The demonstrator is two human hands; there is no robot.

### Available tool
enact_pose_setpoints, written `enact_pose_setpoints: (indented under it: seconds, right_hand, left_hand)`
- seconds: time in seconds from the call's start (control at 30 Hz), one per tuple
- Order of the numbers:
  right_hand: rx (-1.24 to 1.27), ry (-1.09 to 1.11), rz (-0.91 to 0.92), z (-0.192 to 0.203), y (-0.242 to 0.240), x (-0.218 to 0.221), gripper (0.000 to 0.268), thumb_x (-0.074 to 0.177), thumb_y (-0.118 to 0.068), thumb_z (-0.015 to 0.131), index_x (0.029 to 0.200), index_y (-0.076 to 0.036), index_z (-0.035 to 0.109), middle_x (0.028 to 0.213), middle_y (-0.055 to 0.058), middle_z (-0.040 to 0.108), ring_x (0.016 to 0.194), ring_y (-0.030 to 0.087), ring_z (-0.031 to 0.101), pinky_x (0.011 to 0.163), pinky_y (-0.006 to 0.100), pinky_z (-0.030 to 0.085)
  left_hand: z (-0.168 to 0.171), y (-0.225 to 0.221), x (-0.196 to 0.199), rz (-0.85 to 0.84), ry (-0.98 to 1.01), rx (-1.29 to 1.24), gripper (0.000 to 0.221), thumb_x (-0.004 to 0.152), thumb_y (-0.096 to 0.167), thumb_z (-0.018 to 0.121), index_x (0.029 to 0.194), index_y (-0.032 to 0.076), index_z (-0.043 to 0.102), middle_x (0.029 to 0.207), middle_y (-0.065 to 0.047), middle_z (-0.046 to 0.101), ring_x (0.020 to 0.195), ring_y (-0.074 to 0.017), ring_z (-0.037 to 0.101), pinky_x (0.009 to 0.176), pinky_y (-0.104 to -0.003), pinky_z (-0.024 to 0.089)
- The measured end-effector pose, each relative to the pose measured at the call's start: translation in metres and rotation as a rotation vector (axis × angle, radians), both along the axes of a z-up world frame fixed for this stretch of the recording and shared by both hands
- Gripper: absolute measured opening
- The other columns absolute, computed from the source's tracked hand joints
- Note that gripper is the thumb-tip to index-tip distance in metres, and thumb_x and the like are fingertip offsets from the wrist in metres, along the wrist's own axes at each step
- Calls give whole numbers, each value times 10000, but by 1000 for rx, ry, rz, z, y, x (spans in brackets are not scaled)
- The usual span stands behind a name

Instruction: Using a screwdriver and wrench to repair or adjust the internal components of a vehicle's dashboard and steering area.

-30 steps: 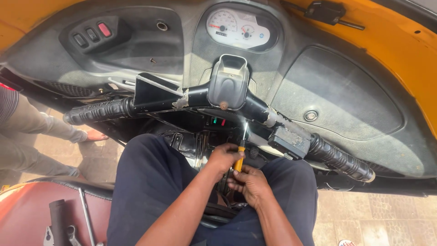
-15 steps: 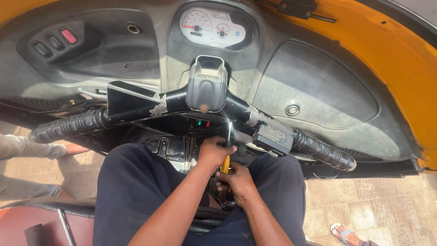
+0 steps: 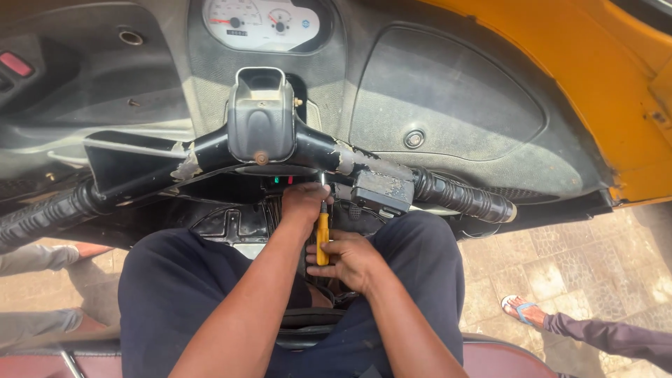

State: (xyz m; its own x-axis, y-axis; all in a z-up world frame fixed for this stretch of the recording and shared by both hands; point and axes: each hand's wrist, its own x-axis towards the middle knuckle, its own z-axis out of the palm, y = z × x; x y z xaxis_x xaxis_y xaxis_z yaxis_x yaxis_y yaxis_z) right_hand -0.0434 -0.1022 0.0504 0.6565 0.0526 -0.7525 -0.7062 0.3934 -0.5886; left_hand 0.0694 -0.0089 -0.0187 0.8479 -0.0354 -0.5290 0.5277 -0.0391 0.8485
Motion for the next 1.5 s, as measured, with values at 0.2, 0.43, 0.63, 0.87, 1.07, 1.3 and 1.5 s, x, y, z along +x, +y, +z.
enact_pose_setpoints:
  seconds: [0.2,0.43,0.63,0.87,1.07,1.3,1.5]
  right_hand:
    - [-71,-22,-24,-7,-13,17,383,983,-6,495,1321,166,553,1106,242,673,947,356,711,816,516,653]
    - [-7,62,17,21,0,6,434,1008,-177,516,1413,-22,511,1087,135,656,914,292,698,728,493,637]
    - [-152,-31,155,-2,1,-4,474,982,-126,590,1427,21,516,1021,160,691,840,246,713,671,377,640]
    - [-212,15,162,-2,4,-5,446,1016,-138,519,1430,28,515,1060,154,701,883,214,717,713,353,665]
    - [-164,29,123,-23,-3,6,445,1025,-146,494,1435,26,509,1062,163,689,866,218,686,697,367,644]
    - [-153,43,122,-30,-3,9,452,1024,-138,498,1447,20,488,1061,155,690,874,216,684,682,365,634]
    - [-159,-9,103,-31,-1,6,467,990,-119,551,1416,69,519,1017,164,699,812,211,690,645,344,647]
  left_hand:
    - [4,-2,8,22,102,-344,188,955,110,612,1039,-12,727,895,-147,783,776,-180,747,719,-301,574]
    - [24,-4,3,-14,213,-305,204,976,105,594,1143,15,670,905,-132,756,767,-213,713,656,-334,554]
    - [38,9,10,72,146,-330,296,892,10,681,1184,61,664,951,-117,766,719,-200,719,606,-324,540]
    - [41,4,6,135,181,-283,275,850,7,746,1123,38,731,933,-82,763,662,-178,710,531,-281,547]
    - [40,2,12,149,173,-262,221,821,-28,763,1033,32,745,928,-105,757,662,-191,710,495,-308,531]
    - [45,5,15,121,187,-250,210,800,-20,768,994,52,732,898,-94,738,662,-185,703,502,-310,552]
    - [39,7,13,106,188,-274,220,833,24,752,1050,54,733,892,-99,759,669,-185,718,495,-308,547]
